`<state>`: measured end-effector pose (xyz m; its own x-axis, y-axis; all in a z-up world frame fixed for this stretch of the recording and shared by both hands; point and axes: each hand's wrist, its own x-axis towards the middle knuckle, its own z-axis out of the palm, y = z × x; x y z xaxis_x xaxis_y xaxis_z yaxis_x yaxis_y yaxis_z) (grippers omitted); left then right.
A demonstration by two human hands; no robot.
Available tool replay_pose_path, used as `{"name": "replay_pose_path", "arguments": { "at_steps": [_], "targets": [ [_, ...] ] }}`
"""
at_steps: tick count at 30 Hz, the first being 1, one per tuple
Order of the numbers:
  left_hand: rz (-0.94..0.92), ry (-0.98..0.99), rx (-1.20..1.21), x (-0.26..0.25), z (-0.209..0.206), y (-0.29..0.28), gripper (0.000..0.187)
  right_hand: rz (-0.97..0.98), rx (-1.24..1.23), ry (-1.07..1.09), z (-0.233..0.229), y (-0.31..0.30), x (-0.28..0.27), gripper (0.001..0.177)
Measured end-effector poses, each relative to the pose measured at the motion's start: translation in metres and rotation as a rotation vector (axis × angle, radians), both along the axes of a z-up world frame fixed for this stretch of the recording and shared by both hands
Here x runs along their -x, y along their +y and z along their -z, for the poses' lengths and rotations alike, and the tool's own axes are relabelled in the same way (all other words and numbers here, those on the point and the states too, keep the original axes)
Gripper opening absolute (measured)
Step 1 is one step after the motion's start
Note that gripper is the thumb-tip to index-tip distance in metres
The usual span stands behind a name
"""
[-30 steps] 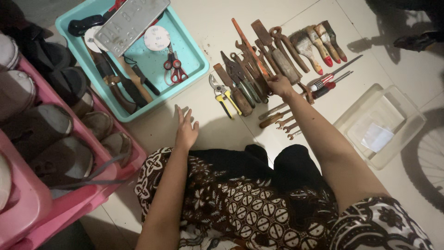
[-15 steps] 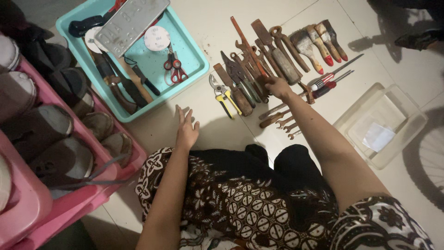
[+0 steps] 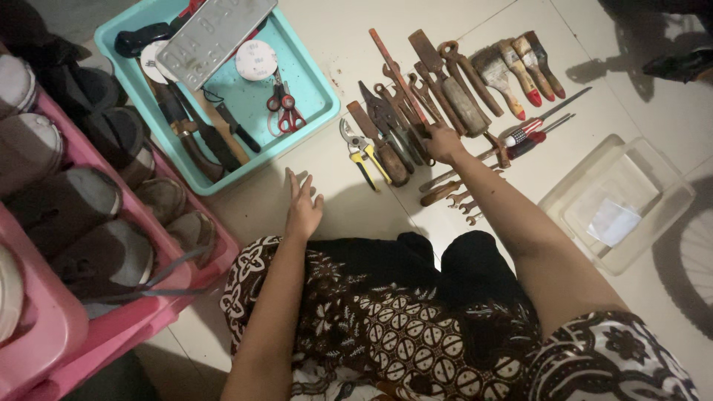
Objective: The person sits on the floor and empties hand tools out of a teal plastic tray, placing each tool one at a time onto the floor and arranging them into neat rows by type, including wrenches, chisels, pliers, scissors, brushes, and a screwdriver, and moves a metal license plate aside.
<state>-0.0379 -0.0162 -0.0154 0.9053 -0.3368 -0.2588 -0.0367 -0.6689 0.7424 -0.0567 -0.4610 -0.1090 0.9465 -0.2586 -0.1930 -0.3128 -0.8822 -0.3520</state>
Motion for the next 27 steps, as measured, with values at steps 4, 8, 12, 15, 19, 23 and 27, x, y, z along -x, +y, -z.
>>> {"name": "replay_pose_path", "arguments": {
  "at_steps": [4, 8, 12, 15, 19, 23, 27],
  "targets": [
    [0.001, 0.031, -0.021, 0.000, -0.007, -0.001, 0.060, -0.052, 0.054, 0.035, 0.002, 0.000, -0.002, 0.057],
    [0.003, 0.102, -0.117, -0.003, -0.010, -0.005, 0.062, -0.032, 0.031, 0.092, 0.000, -0.004, 0.000, 0.055],
    [0.005, 0.072, -0.125, -0.003, -0.008, -0.006, 0.062, -0.077, 0.045, 0.036, -0.010, 0.000, 0.000, 0.057],
    [0.003, 0.012, -0.022, 0.000, -0.006, -0.004, 0.059, -0.018, 0.049, 0.116, -0.025, 0.009, 0.002, 0.056],
    [0.001, 0.050, -0.060, 0.000, -0.005, -0.003, 0.060, 0.039, 0.094, 0.236, -0.041, 0.021, 0.000, 0.053],
    [0.008, 0.037, -0.092, -0.001, -0.004, -0.004, 0.060, 0.039, 0.112, 0.263, -0.039, 0.022, -0.002, 0.051],
    [0.008, 0.025, -0.059, -0.001, 0.001, -0.003, 0.060, -0.070, 0.206, 0.198, -0.028, 0.020, -0.003, 0.057]
  ]
}}
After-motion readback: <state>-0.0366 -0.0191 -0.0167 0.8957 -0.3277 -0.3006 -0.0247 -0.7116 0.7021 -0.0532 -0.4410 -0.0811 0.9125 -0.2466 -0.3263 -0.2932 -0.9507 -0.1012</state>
